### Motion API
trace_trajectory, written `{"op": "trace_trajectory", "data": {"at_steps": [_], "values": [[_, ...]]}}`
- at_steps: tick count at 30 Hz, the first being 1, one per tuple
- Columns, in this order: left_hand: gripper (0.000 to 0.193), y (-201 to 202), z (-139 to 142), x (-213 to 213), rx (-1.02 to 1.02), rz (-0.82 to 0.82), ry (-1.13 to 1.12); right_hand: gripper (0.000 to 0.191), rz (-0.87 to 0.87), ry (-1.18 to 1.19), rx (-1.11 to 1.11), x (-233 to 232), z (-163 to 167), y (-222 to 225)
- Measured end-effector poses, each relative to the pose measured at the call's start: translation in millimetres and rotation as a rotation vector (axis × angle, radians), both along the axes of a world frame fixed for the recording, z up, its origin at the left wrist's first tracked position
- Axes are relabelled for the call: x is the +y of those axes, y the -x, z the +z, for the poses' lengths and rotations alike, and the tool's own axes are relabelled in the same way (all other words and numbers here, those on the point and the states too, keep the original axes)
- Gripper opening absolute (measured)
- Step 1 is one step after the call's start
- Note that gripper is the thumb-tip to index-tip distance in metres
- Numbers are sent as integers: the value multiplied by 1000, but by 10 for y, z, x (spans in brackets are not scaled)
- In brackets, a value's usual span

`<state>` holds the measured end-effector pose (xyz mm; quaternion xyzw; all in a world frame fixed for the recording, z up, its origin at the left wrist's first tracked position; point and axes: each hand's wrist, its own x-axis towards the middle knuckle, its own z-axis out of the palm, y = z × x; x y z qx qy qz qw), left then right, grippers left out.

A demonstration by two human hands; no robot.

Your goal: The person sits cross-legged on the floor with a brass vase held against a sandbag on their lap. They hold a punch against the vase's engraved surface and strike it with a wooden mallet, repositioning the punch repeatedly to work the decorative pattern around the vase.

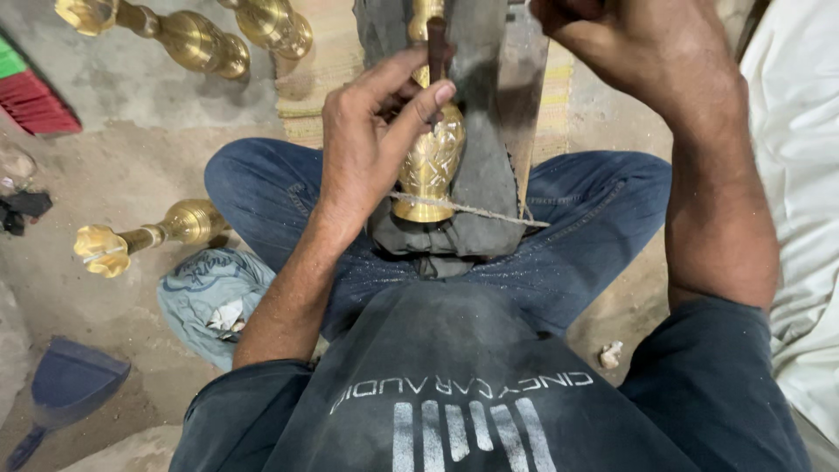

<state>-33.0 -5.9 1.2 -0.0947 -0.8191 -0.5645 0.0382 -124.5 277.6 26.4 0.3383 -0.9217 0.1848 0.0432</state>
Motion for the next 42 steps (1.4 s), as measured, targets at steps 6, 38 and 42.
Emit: {"op": "trace_trajectory", "data": {"at_steps": [6, 38, 42], "values": [[32, -16, -18, 0, 59, 17, 23, 16, 10, 15, 24, -24, 15, -63], [31, -160, -46, -1, 187, 0, 80, 29, -48, 42, 311, -145, 392, -397], [30, -163, -20, -1, 183, -5, 75, 32, -30, -88, 365, -169, 469, -445]]}}
